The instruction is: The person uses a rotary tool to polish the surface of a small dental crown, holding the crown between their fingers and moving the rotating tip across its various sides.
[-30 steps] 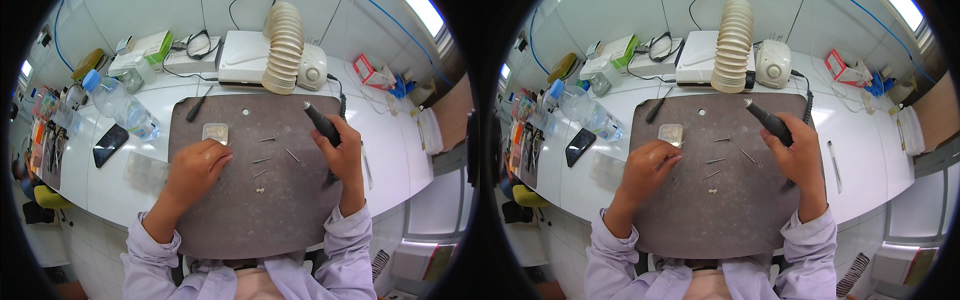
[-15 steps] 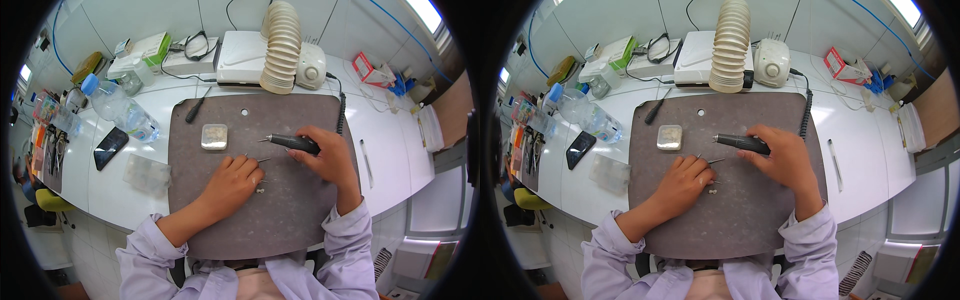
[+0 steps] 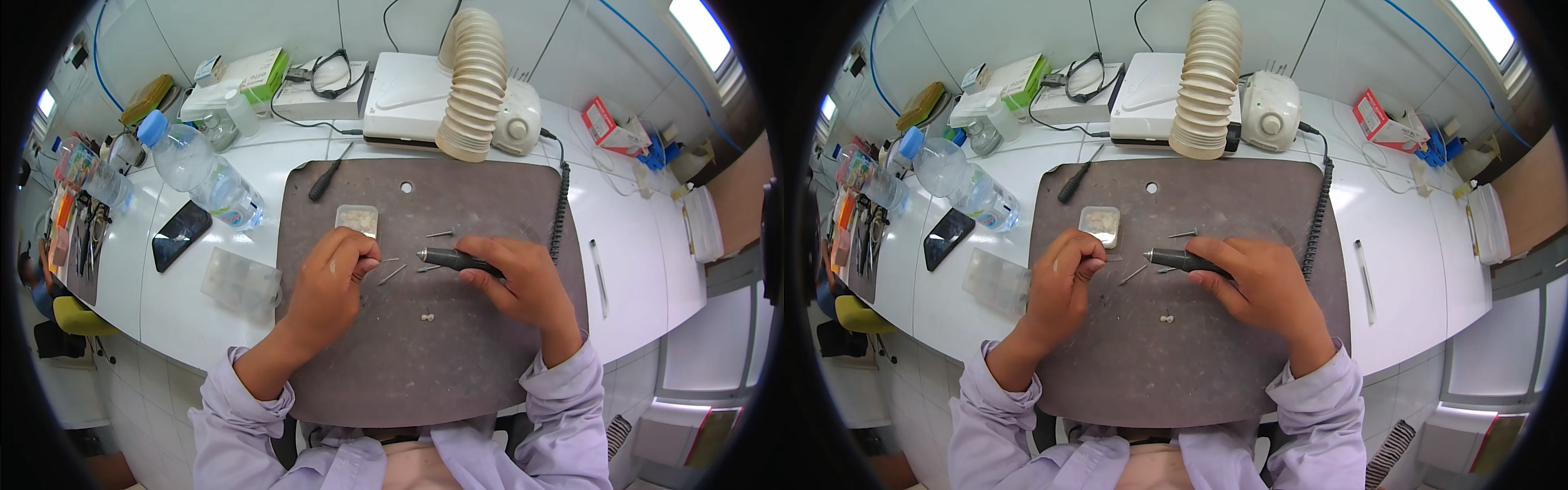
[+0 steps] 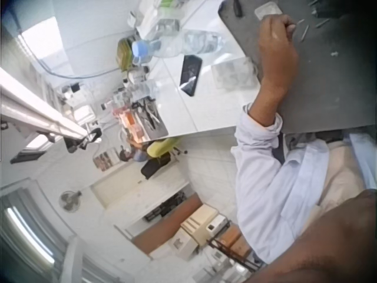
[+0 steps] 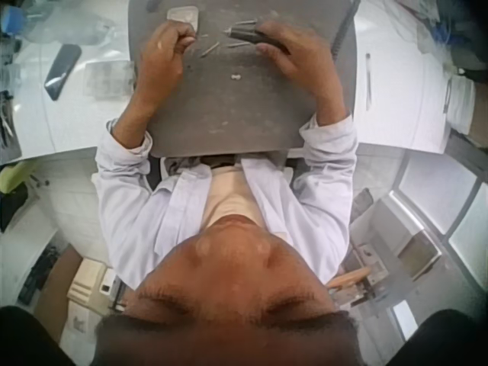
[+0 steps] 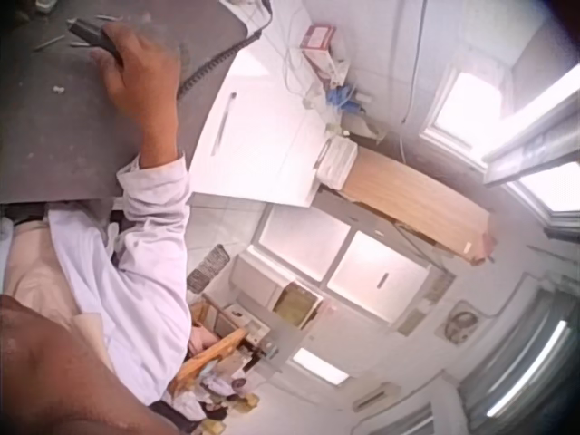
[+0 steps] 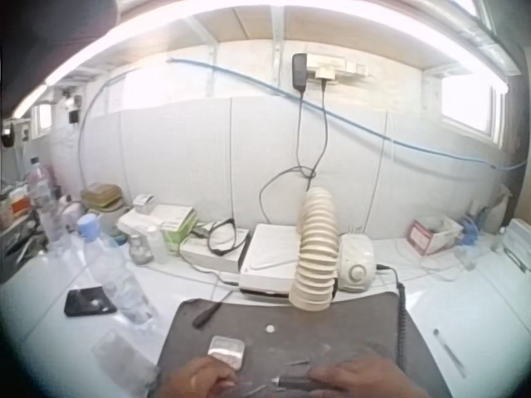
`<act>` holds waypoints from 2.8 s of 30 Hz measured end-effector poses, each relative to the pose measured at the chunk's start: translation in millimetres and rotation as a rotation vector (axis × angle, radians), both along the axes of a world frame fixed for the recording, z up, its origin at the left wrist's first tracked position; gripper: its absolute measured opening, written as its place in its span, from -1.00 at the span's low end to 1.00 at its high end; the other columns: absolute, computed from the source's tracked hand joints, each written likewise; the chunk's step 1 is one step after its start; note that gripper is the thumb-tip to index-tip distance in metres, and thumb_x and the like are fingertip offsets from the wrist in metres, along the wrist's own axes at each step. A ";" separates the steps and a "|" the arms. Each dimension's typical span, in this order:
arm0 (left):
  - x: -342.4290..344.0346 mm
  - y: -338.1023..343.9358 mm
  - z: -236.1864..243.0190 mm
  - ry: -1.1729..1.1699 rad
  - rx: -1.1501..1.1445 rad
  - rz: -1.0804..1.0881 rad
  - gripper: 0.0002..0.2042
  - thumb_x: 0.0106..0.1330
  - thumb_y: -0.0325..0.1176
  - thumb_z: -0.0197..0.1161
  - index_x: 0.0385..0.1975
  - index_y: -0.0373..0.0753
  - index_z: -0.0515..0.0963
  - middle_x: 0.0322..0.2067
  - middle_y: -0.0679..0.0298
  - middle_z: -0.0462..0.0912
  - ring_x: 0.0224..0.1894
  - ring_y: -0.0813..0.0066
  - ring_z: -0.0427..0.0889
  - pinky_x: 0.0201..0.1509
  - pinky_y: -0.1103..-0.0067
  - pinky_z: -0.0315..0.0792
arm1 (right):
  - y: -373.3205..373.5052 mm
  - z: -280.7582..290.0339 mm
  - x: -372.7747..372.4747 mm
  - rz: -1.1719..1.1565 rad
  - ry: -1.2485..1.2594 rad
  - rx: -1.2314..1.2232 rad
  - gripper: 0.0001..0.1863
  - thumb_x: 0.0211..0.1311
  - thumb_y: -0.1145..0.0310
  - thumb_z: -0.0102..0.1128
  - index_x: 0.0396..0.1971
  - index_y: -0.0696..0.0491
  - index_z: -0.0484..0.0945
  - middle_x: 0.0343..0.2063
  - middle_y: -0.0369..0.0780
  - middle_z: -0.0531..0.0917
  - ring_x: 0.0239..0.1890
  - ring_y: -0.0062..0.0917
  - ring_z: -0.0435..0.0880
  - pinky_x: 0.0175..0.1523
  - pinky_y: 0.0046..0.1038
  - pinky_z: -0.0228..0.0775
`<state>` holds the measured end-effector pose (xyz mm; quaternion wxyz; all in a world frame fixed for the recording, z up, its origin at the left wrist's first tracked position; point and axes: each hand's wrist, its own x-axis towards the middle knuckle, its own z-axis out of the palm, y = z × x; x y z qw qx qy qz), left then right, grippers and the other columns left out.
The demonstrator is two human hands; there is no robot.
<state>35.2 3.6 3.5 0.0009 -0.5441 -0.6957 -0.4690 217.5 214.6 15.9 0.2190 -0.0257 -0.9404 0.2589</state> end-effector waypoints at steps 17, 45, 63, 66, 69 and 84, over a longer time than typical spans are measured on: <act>2.6 1.2 -6.4 0.133 -0.048 -0.061 -0.86 0.19 -0.71 0.21 -0.30 -0.35 0.52 -0.32 0.13 0.54 -0.22 0.11 0.55 -0.12 0.34 0.46 | -7.2 3.7 -0.4 0.033 -0.113 -0.013 -0.69 0.27 0.14 0.37 -0.05 -0.09 0.62 -0.42 -0.24 0.68 -0.43 -0.27 0.68 -0.34 -0.28 0.46; 4.9 -0.3 -3.8 0.142 -0.053 -0.079 -0.80 0.12 -0.74 0.23 -0.28 -0.35 0.56 -0.32 0.13 0.56 -0.23 0.12 0.57 -0.12 0.34 0.47 | -7.8 5.1 0.3 0.044 -0.140 0.036 -0.67 0.18 0.18 0.44 -0.10 -0.04 0.66 -0.47 -0.22 0.65 -0.47 -0.26 0.65 -0.37 -0.31 0.41; 8.3 -4.3 1.6 -0.144 0.024 -0.047 -0.91 0.27 -0.66 0.28 -0.29 -0.35 0.56 -0.38 0.15 0.61 -0.42 0.29 0.61 -0.30 0.52 0.47 | -8.2 -4.0 2.2 0.093 -0.096 -0.098 -0.65 0.23 0.12 0.41 -0.06 -0.05 0.64 -0.39 -0.19 0.73 -0.40 -0.22 0.71 -0.32 -0.28 0.49; 7.0 -5.0 -2.4 -0.132 0.103 -0.041 -0.92 0.28 -0.63 0.30 -0.29 -0.35 0.57 -0.38 0.15 0.62 -0.42 0.32 0.61 -0.31 0.53 0.47 | -9.0 -6.7 1.3 0.131 -0.143 -0.242 -0.64 0.26 0.13 0.40 -0.03 -0.02 0.63 -0.33 -0.16 0.75 -0.36 -0.19 0.73 -0.29 -0.28 0.51; 7.1 -4.3 -1.1 -0.172 0.133 -0.016 -0.95 0.34 -0.54 0.32 -0.28 -0.35 0.58 -0.37 0.14 0.63 -0.42 0.33 0.62 -0.32 0.54 0.47 | -9.9 -7.8 0.1 0.138 -0.124 -0.284 -0.63 0.26 0.15 0.40 -0.02 0.01 0.63 -0.29 -0.15 0.76 -0.34 -0.18 0.73 -0.27 -0.30 0.53; 6.1 -4.7 -6.4 -0.083 0.052 -0.114 -0.83 0.39 -0.37 0.33 -0.41 -0.33 0.61 -0.53 0.19 0.60 -0.52 0.40 0.57 -0.42 0.50 0.40 | -14.1 -4.2 0.9 0.136 -0.103 -0.038 -0.62 0.25 0.13 0.40 -0.01 -0.04 0.62 -0.36 -0.23 0.72 -0.38 -0.27 0.72 -0.31 -0.33 0.52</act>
